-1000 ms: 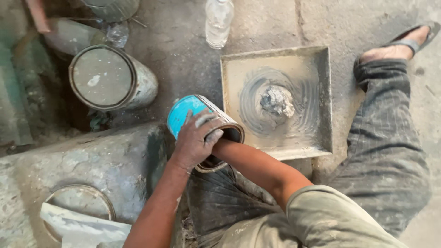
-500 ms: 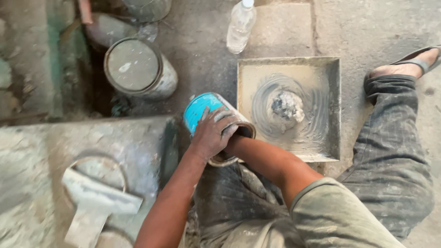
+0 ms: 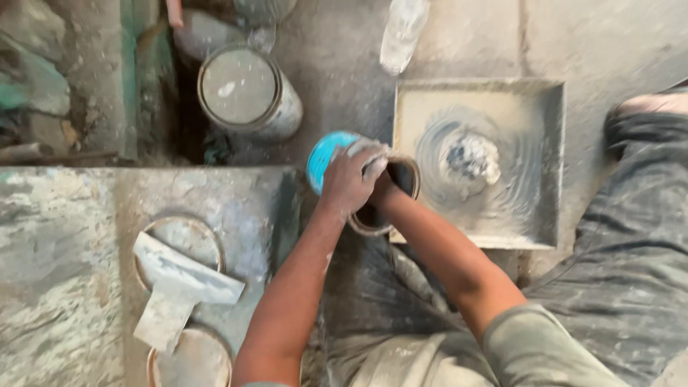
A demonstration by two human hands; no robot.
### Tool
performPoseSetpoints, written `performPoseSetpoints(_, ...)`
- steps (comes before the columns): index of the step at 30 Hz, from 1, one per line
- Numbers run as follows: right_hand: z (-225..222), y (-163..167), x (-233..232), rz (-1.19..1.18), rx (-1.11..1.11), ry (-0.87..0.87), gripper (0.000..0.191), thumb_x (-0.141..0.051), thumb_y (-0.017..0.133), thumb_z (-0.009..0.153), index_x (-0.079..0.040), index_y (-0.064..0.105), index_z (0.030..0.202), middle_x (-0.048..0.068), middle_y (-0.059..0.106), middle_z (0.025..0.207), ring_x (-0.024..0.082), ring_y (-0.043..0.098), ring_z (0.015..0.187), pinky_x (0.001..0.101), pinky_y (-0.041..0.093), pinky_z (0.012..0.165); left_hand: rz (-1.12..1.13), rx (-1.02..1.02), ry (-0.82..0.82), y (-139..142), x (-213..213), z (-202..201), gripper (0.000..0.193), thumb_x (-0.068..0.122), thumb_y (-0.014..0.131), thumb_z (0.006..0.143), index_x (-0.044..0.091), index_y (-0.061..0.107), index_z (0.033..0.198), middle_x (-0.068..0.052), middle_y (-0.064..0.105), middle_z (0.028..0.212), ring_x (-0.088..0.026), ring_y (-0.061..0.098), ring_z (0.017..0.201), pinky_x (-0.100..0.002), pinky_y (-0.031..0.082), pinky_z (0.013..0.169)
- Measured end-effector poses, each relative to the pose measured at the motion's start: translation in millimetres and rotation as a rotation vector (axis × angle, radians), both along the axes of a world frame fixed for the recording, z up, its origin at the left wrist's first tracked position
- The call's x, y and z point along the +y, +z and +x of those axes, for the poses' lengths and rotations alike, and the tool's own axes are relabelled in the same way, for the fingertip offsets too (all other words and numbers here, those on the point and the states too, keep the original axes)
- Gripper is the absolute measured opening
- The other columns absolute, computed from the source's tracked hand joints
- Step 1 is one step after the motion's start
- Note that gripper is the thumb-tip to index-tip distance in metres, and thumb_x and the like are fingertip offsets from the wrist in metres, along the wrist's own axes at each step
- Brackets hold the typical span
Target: The person sits on the ground and pours liquid from a can into a square tray holding powder, then mixes and kneads the two together by hand until a paste forms. They continue working the mixture and later reach into a can, handling the material with their bare hands.
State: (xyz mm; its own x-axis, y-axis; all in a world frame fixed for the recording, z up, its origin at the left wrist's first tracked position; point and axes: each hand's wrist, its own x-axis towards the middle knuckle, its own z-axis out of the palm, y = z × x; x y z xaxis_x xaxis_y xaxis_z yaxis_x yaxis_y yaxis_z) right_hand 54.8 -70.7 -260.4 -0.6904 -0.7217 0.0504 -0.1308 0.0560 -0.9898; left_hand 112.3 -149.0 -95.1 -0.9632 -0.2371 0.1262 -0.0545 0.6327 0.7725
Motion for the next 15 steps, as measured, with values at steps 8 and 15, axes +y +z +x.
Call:
performPoseSetpoints(8,27.6,18.0,-12.2,-0.021,-0.195,-0.109,0.049,-0.031,0.047,0.106,-0.011,0.042,0.15,0.013,0.044,0.154,0.027,0.037,0.147,0.0434,0.028,0.124,0.068,-0.025,0.0,3.0,-18.0,11.8,0.03,0.028,0.067,0.096,0.013,0.072,0.121,-0.01,0.068,0.128,-0.038,0.059,0.121,-0.052,0.045,0.108)
performPoseSetpoints(15,27.5,54.4,8.2,0.69,0.652,0.242,0.057,-0.032,0.054,0.098,-0.009,0.043,0.15,0.02,0.044,0.152,0.036,0.041,0.139,0.0494,0.029,0.118,0.023,0.024,-0.047,0.4,-16.2,15.9,0.026,0.026,0.069,0.096,0.013,0.074,0.119,-0.008,0.07,0.129,-0.035,0.059,0.13,-0.056,0.034,0.119)
